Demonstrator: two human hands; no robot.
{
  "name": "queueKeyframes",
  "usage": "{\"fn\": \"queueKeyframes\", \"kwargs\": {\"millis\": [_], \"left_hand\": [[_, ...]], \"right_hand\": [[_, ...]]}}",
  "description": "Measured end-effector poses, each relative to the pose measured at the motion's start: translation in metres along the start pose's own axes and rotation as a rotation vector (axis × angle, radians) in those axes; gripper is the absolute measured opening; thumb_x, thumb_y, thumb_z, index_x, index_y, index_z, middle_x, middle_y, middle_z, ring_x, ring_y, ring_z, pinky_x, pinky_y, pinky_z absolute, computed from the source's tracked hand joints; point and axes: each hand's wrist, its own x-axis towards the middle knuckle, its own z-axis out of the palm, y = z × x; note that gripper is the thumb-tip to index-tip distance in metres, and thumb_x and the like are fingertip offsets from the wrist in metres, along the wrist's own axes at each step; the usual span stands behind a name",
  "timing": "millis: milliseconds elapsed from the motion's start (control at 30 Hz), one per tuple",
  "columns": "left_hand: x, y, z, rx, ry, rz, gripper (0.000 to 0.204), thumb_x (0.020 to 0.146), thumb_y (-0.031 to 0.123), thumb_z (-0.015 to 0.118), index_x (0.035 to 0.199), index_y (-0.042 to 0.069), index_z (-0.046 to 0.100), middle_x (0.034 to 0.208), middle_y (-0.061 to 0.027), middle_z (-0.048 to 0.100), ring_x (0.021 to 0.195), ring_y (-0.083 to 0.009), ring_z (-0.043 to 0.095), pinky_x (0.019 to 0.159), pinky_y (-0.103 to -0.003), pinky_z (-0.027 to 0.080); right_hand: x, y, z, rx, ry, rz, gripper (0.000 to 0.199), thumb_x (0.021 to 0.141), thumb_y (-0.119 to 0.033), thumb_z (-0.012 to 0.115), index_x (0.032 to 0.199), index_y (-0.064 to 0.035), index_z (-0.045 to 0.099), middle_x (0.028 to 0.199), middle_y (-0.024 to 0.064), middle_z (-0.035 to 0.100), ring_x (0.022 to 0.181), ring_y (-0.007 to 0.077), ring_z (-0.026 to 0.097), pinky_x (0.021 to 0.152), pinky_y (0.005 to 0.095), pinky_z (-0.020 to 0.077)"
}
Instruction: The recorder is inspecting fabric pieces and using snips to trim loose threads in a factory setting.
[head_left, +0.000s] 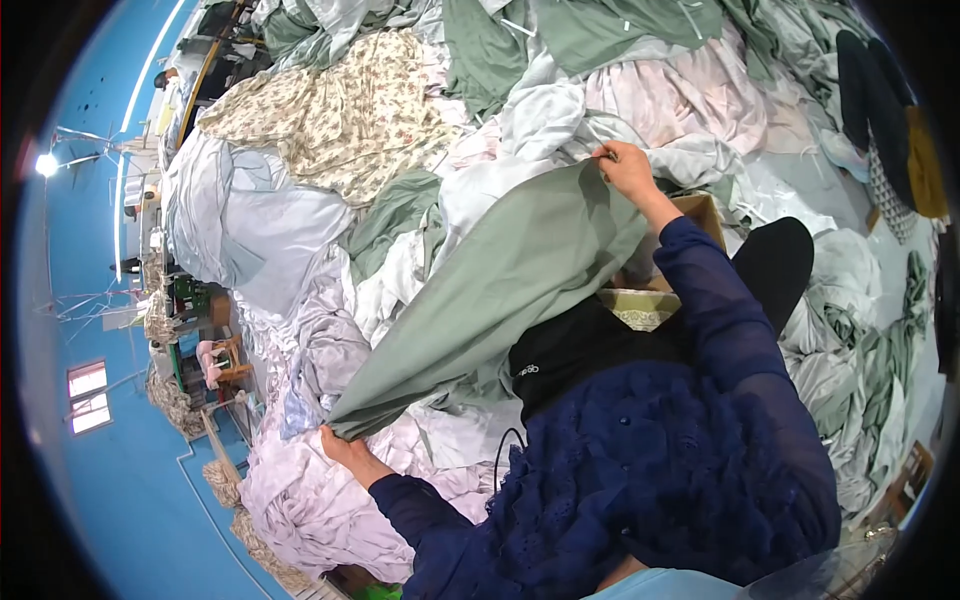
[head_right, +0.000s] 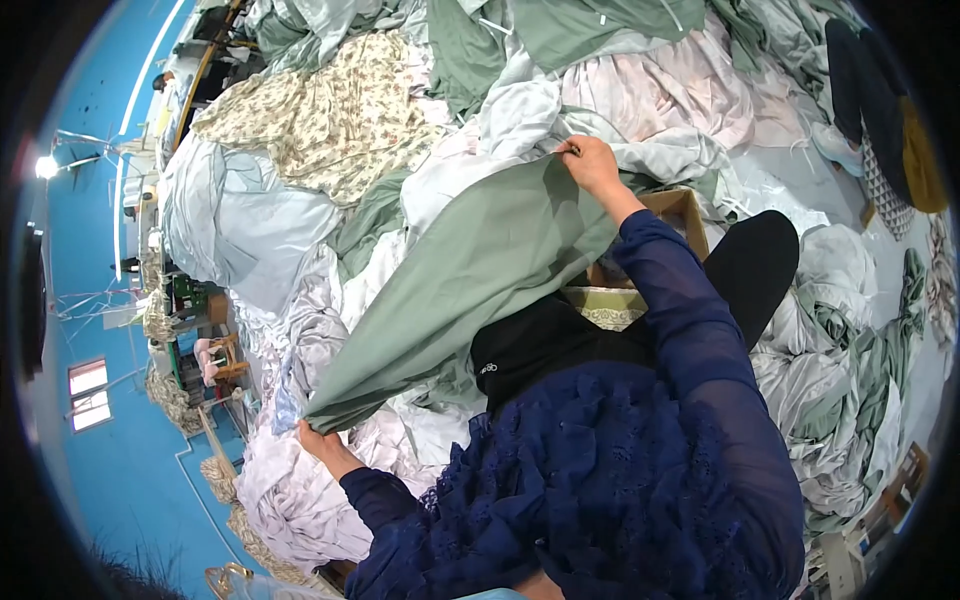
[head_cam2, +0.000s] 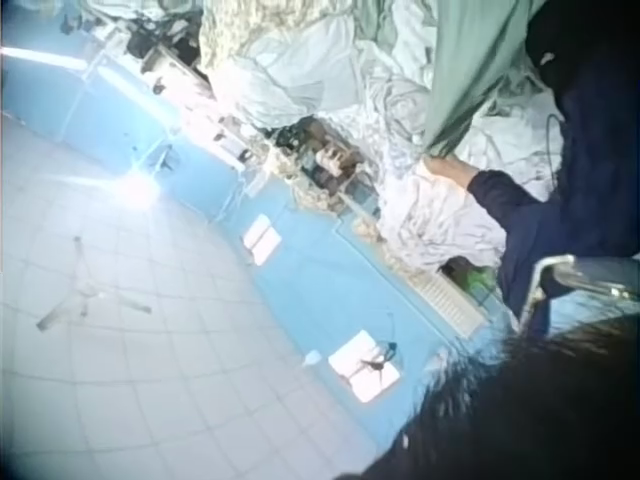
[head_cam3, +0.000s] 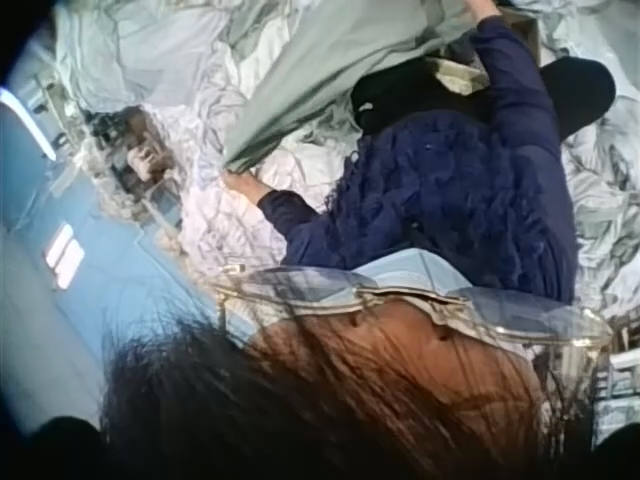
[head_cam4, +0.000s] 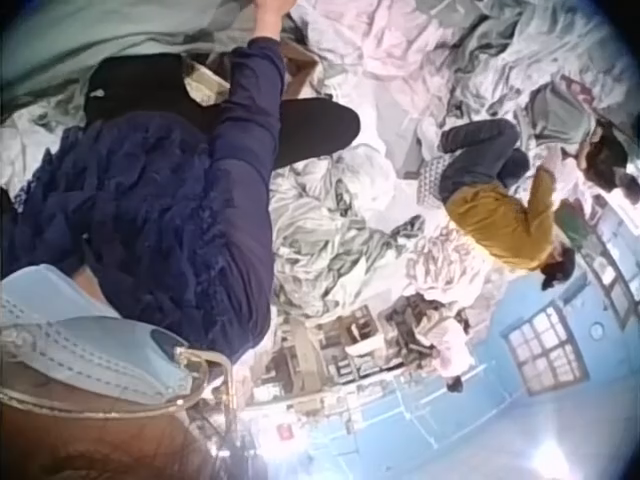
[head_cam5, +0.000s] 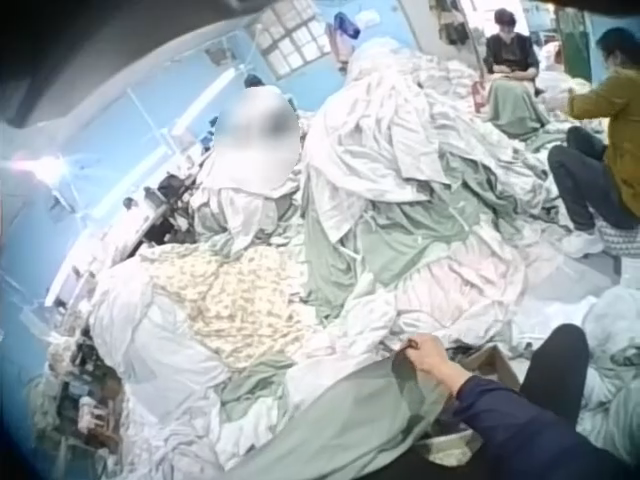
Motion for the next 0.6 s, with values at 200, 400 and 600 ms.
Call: {"fn": "queueKeyframes", "kwargs": {"millis": [200,400,600], "left_hand": [[0.019,-0.049,-0.035,1.177,-0.312,0.072,0.035,0.085,0.021,0.072,0.104,-0.005,0.057,0.101,-0.0081,0.061,0.091,-0.0208,0.059,0.081,-0.036,0.050],[-0.251,-0.008,0.250,1.079,-1.131,0.830,0.115,0.062,0.037,0.088,0.150,-0.001,0.025,0.152,-0.0262,0.027,0.142,-0.0440,0.024,0.114,-0.055,0.021],[-0.335,-0.054,0.362,1.417,-1.156,1.090,0.112,0.063,0.038,0.085,0.150,-0.001,0.026,0.154,-0.0302,0.017,0.137,-0.0619,0.015,0.111,-0.067,0.014]], "right_hand": [[-0.002,-0.030,0.016,0.153,-0.027,0.050,0.019,0.081,-0.018,0.071,0.087,-0.0001,0.070,0.068,0.0072,0.067,0.053,0.0143,0.063,0.055,0.0295,0.0495],[-0.010,-0.010,-0.019,0.224,0.080,0.144,0.022,0.083,-0.020,0.071,0.085,0.0021,0.069,0.065,0.0053,0.066,0.052,0.0109,0.061,0.053,0.0267,0.0479],[-0.059,-0.071,-0.003,0.433,-0.030,0.057,0.019,0.087,-0.020,0.070,0.084,-0.0020,0.067,0.068,-0.0024,0.061,0.055,0.0040,0.053,0.051,0.0230,0.0435]]}}
